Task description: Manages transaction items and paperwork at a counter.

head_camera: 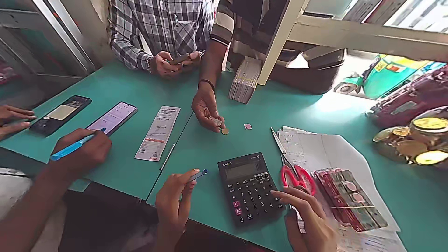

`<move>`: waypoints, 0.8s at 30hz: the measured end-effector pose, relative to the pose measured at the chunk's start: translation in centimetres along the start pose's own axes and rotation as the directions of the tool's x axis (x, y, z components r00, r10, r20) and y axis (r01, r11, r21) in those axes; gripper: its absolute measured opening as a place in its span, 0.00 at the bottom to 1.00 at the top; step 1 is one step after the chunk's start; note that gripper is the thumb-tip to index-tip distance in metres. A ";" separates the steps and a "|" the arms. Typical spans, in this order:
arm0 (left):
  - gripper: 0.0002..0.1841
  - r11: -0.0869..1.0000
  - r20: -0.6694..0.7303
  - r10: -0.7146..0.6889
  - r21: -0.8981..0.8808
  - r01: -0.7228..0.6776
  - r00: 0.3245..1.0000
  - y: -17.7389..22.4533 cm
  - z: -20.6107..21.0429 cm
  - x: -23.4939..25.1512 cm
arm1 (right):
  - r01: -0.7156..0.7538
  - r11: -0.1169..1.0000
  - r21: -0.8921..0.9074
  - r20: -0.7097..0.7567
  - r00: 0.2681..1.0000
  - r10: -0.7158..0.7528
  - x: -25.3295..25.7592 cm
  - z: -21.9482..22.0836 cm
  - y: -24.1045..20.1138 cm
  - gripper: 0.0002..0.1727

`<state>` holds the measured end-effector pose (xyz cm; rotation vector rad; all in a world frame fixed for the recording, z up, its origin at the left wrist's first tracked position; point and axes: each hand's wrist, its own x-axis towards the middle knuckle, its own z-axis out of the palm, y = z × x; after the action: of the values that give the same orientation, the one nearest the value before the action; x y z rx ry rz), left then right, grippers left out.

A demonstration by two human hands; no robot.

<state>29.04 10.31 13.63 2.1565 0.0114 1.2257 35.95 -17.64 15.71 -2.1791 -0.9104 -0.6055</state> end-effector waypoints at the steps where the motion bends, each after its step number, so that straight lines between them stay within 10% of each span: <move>1: 0.20 1.000 0.001 -0.005 0.004 0.005 1.000 0.0 0.0 0.0 | 0.013 1.000 -0.016 0.013 1.000 -0.013 0.0 0.2 0.1 0.11; 24: 0.20 0.998 0.048 -0.053 -0.019 0.054 0.997 -0.3 -0.2 0.0 | 0.058 0.987 -0.148 -0.048 0.997 -0.066 -0.5 -0.6 -0.4 0.16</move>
<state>29.03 10.63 13.56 2.1530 0.0362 1.1394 35.26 -18.14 15.95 -2.2593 -0.9347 -0.7792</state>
